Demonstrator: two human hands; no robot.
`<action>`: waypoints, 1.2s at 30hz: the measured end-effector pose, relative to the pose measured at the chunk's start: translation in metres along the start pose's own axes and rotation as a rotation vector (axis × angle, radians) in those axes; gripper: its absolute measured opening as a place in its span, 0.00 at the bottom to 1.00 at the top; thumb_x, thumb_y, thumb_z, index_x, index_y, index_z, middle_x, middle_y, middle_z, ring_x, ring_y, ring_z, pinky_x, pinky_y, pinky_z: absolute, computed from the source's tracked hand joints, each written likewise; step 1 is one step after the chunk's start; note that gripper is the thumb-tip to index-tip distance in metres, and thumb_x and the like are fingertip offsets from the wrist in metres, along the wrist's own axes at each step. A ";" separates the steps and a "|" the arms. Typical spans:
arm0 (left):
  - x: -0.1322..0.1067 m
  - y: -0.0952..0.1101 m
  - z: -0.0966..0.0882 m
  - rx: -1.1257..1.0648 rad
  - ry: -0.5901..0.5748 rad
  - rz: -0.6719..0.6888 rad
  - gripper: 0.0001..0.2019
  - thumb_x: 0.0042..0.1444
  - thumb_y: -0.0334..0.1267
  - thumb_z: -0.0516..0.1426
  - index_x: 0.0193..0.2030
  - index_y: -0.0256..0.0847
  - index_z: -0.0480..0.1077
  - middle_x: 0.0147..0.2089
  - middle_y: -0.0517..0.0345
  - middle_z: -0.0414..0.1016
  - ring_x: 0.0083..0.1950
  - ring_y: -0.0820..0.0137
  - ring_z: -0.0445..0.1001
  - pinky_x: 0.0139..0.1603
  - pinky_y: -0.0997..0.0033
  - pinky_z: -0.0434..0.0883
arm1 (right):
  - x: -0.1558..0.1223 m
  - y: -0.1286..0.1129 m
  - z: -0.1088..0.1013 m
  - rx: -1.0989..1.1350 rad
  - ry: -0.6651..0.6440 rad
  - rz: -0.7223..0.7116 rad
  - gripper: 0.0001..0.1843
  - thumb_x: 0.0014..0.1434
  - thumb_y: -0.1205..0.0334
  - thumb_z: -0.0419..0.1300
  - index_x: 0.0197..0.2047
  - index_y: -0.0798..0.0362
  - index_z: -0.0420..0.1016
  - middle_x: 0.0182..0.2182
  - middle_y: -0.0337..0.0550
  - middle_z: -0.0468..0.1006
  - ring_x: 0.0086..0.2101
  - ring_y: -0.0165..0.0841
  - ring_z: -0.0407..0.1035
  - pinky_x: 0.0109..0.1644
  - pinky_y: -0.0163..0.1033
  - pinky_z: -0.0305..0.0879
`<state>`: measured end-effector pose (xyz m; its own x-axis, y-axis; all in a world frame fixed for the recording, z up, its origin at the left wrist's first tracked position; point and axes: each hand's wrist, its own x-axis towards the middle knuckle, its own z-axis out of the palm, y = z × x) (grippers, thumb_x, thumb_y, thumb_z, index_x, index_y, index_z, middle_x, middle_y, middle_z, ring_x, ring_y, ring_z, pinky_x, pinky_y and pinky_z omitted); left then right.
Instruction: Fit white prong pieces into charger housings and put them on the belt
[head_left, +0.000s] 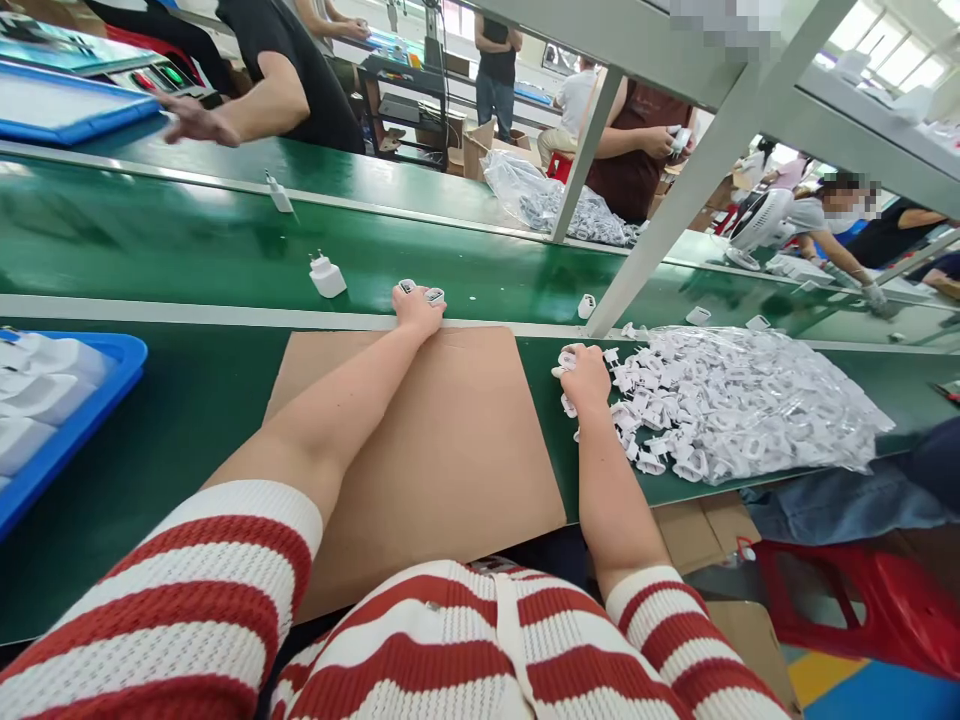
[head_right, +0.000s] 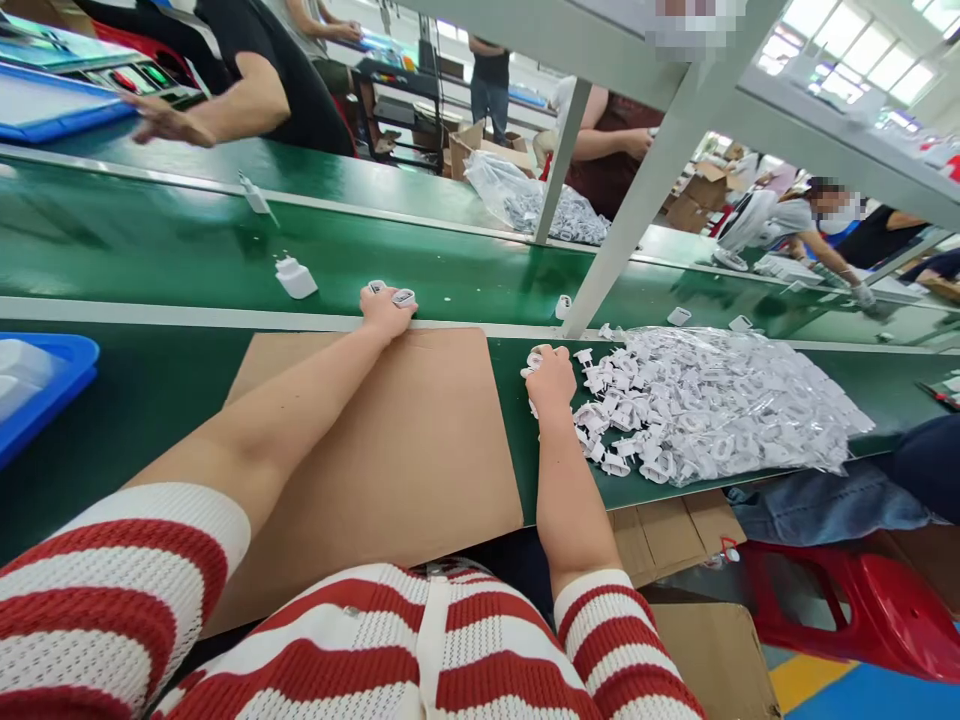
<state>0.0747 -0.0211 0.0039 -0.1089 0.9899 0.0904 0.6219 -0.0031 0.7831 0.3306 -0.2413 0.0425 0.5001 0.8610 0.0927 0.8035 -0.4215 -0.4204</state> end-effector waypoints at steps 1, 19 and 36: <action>0.001 0.000 -0.003 -0.002 0.006 0.006 0.17 0.53 0.40 0.67 0.47 0.40 0.71 0.67 0.36 0.60 0.71 0.42 0.62 0.72 0.43 0.62 | 0.000 0.000 0.000 0.031 0.011 -0.009 0.18 0.60 0.62 0.65 0.54 0.47 0.76 0.55 0.46 0.71 0.48 0.39 0.73 0.49 0.42 0.72; -0.200 -0.033 -0.085 -0.046 -0.393 0.575 0.12 0.64 0.46 0.62 0.50 0.47 0.81 0.68 0.45 0.67 0.74 0.42 0.59 0.80 0.38 0.51 | -0.043 -0.044 0.003 0.868 -0.516 -0.244 0.27 0.50 0.49 0.76 0.48 0.47 0.74 0.35 0.35 0.80 0.32 0.30 0.74 0.34 0.36 0.75; -0.217 -0.031 -0.082 -0.312 -0.568 0.519 0.13 0.64 0.47 0.62 0.49 0.41 0.75 0.49 0.50 0.80 0.53 0.58 0.75 0.55 0.61 0.73 | -0.068 -0.056 -0.012 0.918 -0.611 -0.257 0.19 0.56 0.50 0.75 0.47 0.45 0.79 0.42 0.38 0.82 0.28 0.27 0.74 0.30 0.36 0.77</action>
<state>0.0158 -0.2475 0.0108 0.5931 0.7721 0.2280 0.2327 -0.4356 0.8696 0.2555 -0.2794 0.0701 -0.0893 0.9929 -0.0789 0.1930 -0.0605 -0.9793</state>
